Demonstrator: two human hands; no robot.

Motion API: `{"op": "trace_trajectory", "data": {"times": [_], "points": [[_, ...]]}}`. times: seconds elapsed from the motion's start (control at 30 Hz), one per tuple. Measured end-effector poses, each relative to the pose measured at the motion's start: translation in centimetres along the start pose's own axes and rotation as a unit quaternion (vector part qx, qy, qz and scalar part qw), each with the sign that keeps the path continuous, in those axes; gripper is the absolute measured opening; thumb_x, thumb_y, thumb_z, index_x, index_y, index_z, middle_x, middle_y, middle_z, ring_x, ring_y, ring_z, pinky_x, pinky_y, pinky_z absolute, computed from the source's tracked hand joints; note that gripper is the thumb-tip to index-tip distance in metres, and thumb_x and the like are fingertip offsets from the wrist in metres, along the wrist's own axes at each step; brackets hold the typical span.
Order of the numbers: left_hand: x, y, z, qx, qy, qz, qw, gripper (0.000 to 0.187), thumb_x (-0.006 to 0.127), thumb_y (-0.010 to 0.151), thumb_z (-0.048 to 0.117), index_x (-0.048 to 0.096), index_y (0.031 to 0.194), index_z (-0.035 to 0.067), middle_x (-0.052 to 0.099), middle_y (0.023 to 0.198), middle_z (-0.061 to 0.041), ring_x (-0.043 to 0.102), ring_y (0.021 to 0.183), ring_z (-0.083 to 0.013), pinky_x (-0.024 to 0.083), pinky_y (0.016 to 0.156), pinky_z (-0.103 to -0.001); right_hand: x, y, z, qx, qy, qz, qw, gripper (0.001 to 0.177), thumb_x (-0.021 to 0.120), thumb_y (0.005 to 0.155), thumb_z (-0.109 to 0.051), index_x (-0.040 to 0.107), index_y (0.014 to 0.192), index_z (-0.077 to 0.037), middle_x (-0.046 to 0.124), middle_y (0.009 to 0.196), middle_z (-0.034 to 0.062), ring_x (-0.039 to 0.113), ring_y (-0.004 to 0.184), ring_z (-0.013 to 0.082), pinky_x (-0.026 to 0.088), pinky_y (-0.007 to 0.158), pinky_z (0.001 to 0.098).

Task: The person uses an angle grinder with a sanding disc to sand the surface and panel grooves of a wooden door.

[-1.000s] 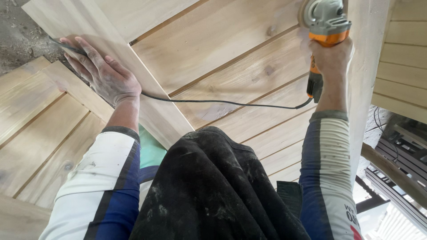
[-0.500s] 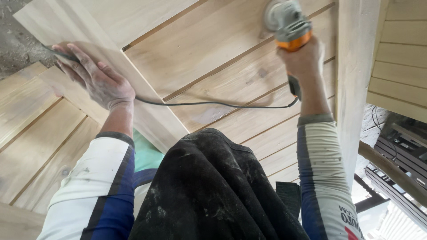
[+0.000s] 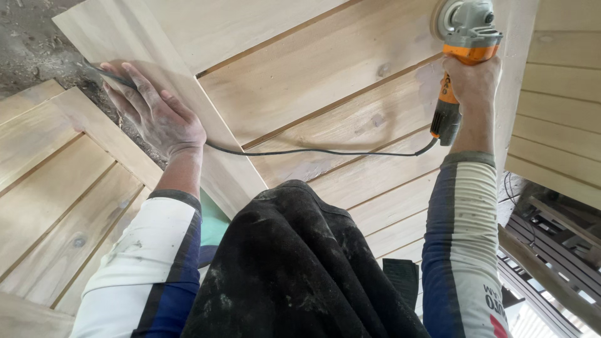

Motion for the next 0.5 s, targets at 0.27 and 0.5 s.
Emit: {"op": "trace_trajectory", "data": {"times": [0.27,0.5], "points": [[0.6,0.2,-0.2,0.021,-0.015,0.027,0.999,0.063,0.019,0.115,0.035,0.019,0.17,0.004,0.005,0.174,-0.024,0.008,0.162,-0.0488,0.014,0.138,-0.055,0.7,-1.7,-1.0,0.013,0.036,0.012,0.999,0.029,0.081,0.079,-0.009,0.07,0.105,-0.003,0.072,0.09,0.0056,0.072,0.073,0.0142,0.061,0.067,0.032],[1.2,0.1,-0.7,0.013,0.002,0.013,1.0,0.064,0.018,0.114,0.038,0.019,0.169,0.005,0.007,0.173,-0.024,0.008,0.16,-0.0491,0.014,0.136,-0.056,1.1,-1.0,-2.8,0.012,0.031,0.004,0.999,0.026,0.08,0.081,-0.01,0.07,0.103,-0.002,0.071,0.086,0.0042,0.072,0.07,0.0138,0.062,0.066,0.0309]]}}
Point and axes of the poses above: each hand's wrist, its own y-axis towards the middle knuckle, its own x-axis out of the palm, z = x × y, the point moved 4 cm from there along y, towards the middle knuckle
